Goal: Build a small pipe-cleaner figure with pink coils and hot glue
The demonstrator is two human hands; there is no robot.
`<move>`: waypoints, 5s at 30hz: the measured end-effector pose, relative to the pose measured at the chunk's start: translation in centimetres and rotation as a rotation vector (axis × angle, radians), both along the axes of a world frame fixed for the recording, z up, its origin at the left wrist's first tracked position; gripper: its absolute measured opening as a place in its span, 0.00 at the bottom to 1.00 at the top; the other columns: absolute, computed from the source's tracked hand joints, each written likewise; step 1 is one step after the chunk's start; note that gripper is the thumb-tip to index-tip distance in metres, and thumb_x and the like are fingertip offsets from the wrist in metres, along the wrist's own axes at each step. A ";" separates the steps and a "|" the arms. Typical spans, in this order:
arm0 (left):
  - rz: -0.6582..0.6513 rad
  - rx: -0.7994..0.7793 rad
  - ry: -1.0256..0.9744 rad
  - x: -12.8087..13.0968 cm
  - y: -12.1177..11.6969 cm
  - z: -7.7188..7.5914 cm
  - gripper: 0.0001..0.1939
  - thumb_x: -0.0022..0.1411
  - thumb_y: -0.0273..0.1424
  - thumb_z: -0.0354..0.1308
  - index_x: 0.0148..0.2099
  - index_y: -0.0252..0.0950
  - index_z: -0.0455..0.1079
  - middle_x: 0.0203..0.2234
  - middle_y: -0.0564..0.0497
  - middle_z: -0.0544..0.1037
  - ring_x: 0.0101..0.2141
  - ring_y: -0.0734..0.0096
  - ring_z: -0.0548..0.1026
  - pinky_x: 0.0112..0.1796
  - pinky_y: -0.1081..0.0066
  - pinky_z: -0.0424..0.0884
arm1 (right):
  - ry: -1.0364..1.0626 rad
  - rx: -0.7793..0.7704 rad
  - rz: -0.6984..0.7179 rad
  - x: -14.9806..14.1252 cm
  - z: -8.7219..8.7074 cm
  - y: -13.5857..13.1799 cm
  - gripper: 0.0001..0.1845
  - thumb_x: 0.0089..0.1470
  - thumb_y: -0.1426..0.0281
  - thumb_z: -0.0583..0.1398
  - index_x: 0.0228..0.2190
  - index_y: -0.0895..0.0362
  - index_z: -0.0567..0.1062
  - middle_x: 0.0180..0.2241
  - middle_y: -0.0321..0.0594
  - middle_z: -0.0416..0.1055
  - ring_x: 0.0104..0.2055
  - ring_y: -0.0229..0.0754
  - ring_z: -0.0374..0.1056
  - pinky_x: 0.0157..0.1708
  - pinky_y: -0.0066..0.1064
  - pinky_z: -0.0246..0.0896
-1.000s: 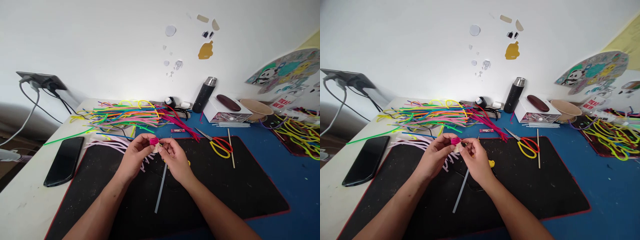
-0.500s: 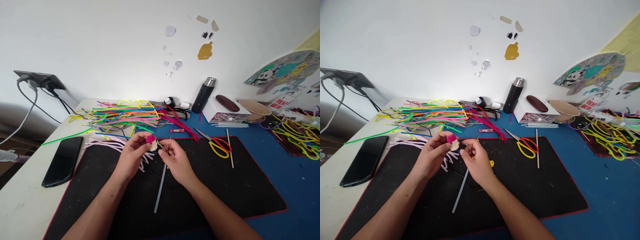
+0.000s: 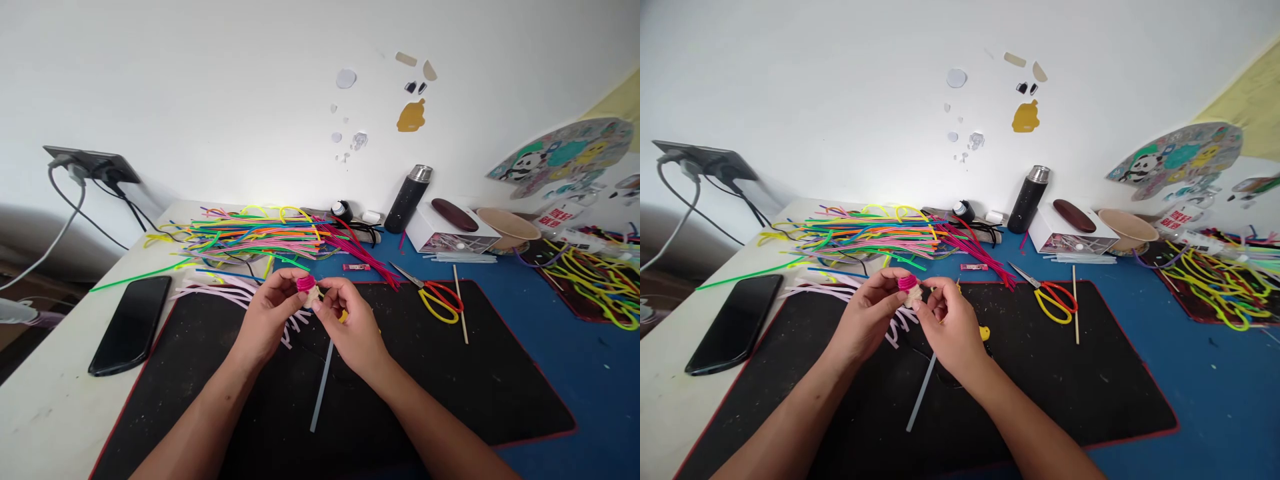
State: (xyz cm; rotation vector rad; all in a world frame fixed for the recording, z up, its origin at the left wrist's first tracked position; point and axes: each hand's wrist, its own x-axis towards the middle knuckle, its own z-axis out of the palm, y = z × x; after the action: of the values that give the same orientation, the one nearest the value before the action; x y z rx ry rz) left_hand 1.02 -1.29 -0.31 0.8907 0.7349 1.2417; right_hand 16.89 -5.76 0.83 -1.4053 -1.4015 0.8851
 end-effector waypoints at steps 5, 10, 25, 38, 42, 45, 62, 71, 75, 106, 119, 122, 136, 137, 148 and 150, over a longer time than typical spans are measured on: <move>0.031 -0.019 -0.038 0.0 0.0 0.1 0.16 0.52 0.33 0.79 0.43 0.39 0.83 0.38 0.49 0.82 0.40 0.66 0.78 0.43 0.70 0.73 | 0.020 -0.017 -0.015 0.6 -0.4 0.0 0.16 0.62 0.62 0.64 0.50 0.52 0.75 0.32 0.34 0.70 0.32 0.42 0.68 0.34 0.34 0.64; 0.052 0.004 -0.021 -0.1 0.1 -0.1 0.15 0.55 0.33 0.78 0.44 0.40 0.82 0.39 0.49 0.82 0.41 0.66 0.79 0.44 0.70 0.74 | 0.037 0.013 -0.034 0.3 0.0 -0.1 0.13 0.63 0.61 0.63 0.47 0.53 0.76 0.32 0.34 0.70 0.33 0.42 0.68 0.34 0.34 0.65; 0.058 0.115 0.160 0.1 -0.7 0.2 0.16 0.59 0.37 0.76 0.46 0.40 0.80 0.41 0.47 0.83 0.43 0.62 0.81 0.46 0.66 0.77 | 0.051 0.065 -0.042 -0.6 0.1 -0.1 0.12 0.62 0.63 0.63 0.47 0.52 0.76 0.29 0.32 0.69 0.31 0.41 0.67 0.34 0.34 0.64; 0.064 0.101 0.150 0.3 -0.6 -0.2 0.16 0.59 0.36 0.76 0.47 0.40 0.79 0.41 0.48 0.82 0.42 0.64 0.79 0.46 0.66 0.75 | 0.169 0.137 -0.148 1.0 1.8 -0.8 0.12 0.68 0.58 0.62 0.38 0.52 0.81 0.26 0.34 0.69 0.26 0.40 0.63 0.26 0.32 0.59; 0.059 0.075 0.125 0.3 -0.3 -0.6 0.17 0.58 0.37 0.77 0.47 0.40 0.80 0.40 0.48 0.82 0.41 0.64 0.79 0.44 0.67 0.75 | 0.321 0.140 -0.187 1.8 1.9 -0.2 0.14 0.67 0.56 0.63 0.35 0.53 0.77 0.19 0.28 0.57 0.21 0.36 0.53 0.22 0.30 0.52; 0.067 0.055 0.108 0.4 -0.1 -0.8 0.17 0.57 0.37 0.77 0.47 0.40 0.80 0.39 0.49 0.82 0.41 0.64 0.79 0.43 0.67 0.76 | 0.432 0.153 -0.181 2.2 1.9 0.5 0.15 0.66 0.56 0.63 0.32 0.53 0.75 0.18 0.25 0.53 0.19 0.35 0.49 0.20 0.29 0.47; 0.109 -0.024 0.054 0.5 0.4 -1.1 0.17 0.53 0.36 0.79 0.44 0.38 0.82 0.38 0.48 0.82 0.39 0.65 0.79 0.41 0.69 0.75 | 0.602 0.185 -0.104 0.9 1.8 3.3 0.26 0.68 0.54 0.63 0.23 0.53 0.66 0.18 0.26 0.51 0.19 0.33 0.47 0.21 0.29 0.45; 0.118 -0.071 0.028 0.7 0.4 -0.9 0.19 0.50 0.36 0.81 0.44 0.39 0.83 0.37 0.49 0.83 0.39 0.67 0.78 0.41 0.71 0.74 | 0.464 0.083 -0.055 2.3 0.3 3.0 0.15 0.62 0.55 0.69 0.38 0.54 0.81 0.21 0.29 0.62 0.22 0.35 0.57 0.22 0.28 0.53; 0.121 -0.062 0.022 0.8 0.4 -0.9 0.18 0.50 0.34 0.80 0.43 0.38 0.83 0.37 0.49 0.83 0.39 0.67 0.79 0.42 0.70 0.74 | 0.466 0.060 -0.044 2.4 0.1 3.3 0.18 0.59 0.53 0.69 0.36 0.55 0.80 0.19 0.28 0.61 0.20 0.34 0.53 0.21 0.28 0.48; 0.113 -0.065 -0.005 0.8 0.6 -1.4 0.18 0.51 0.34 0.79 0.44 0.39 0.83 0.38 0.50 0.83 0.39 0.67 0.78 0.41 0.71 0.74 | 0.523 -0.009 0.016 1.6 -0.5 2.5 0.20 0.62 0.51 0.64 0.31 0.55 0.74 0.17 0.24 0.50 0.20 0.34 0.45 0.20 0.29 0.40; 0.108 -0.069 -0.006 0.9 0.5 -1.3 0.17 0.51 0.32 0.79 0.44 0.38 0.83 0.38 0.49 0.83 0.39 0.67 0.78 0.41 0.71 0.74 | 0.538 -0.022 0.005 1.6 -0.6 3.1 0.32 0.60 0.43 0.65 0.21 0.52 0.62 0.17 0.25 0.49 0.18 0.33 0.44 0.19 0.28 0.40; 0.109 -0.068 -0.009 0.9 0.5 -1.3 0.17 0.51 0.32 0.79 0.44 0.38 0.83 0.38 0.49 0.83 0.39 0.67 0.79 0.41 0.70 0.74 | 0.482 -0.039 0.015 1.5 -0.9 3.1 0.31 0.61 0.43 0.64 0.22 0.52 0.64 0.17 0.25 0.50 0.19 0.33 0.45 0.20 0.29 0.41; 0.104 -0.005 0.070 0.7 0.2 -1.0 0.17 0.54 0.34 0.78 0.45 0.38 0.82 0.38 0.48 0.82 0.40 0.65 0.79 0.43 0.68 0.76 | 0.344 -0.036 0.123 0.4 -1.6 2.7 0.15 0.59 0.56 0.67 0.36 0.52 0.70 0.28 0.31 0.64 0.29 0.39 0.61 0.29 0.30 0.59; 0.102 0.011 0.090 0.7 0.1 -1.0 0.16 0.55 0.34 0.77 0.45 0.38 0.82 0.38 0.48 0.82 0.40 0.65 0.79 0.43 0.68 0.76 | 0.346 -0.031 0.124 0.4 -1.6 2.7 0.15 0.59 0.56 0.67 0.35 0.52 0.70 0.29 0.31 0.65 0.30 0.39 0.62 0.30 0.30 0.60; 0.093 0.094 0.199 0.8 -0.2 -0.9 0.16 0.57 0.36 0.76 0.45 0.38 0.80 0.39 0.47 0.82 0.42 0.61 0.80 0.44 0.65 0.78 | 0.369 -0.050 0.130 0.0 -1.7 2.6 0.13 0.59 0.59 0.67 0.34 0.52 0.70 0.30 0.33 0.68 0.30 0.40 0.64 0.30 0.31 0.61; 0.090 0.095 0.199 0.8 -0.2 -0.8 0.16 0.57 0.35 0.76 0.46 0.38 0.80 0.39 0.47 0.82 0.43 0.61 0.80 0.44 0.66 0.78 | 0.375 -0.051 0.132 0.0 -1.7 2.6 0.13 0.59 0.59 0.67 0.34 0.52 0.70 0.31 0.33 0.68 0.30 0.39 0.64 0.30 0.31 0.61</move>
State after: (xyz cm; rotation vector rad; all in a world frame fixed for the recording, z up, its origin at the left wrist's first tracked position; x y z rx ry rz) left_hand 1.80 -1.48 -1.15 1.0806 0.8878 1.2877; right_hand 16.91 -3.18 -0.91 -1.1206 -1.1990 1.2079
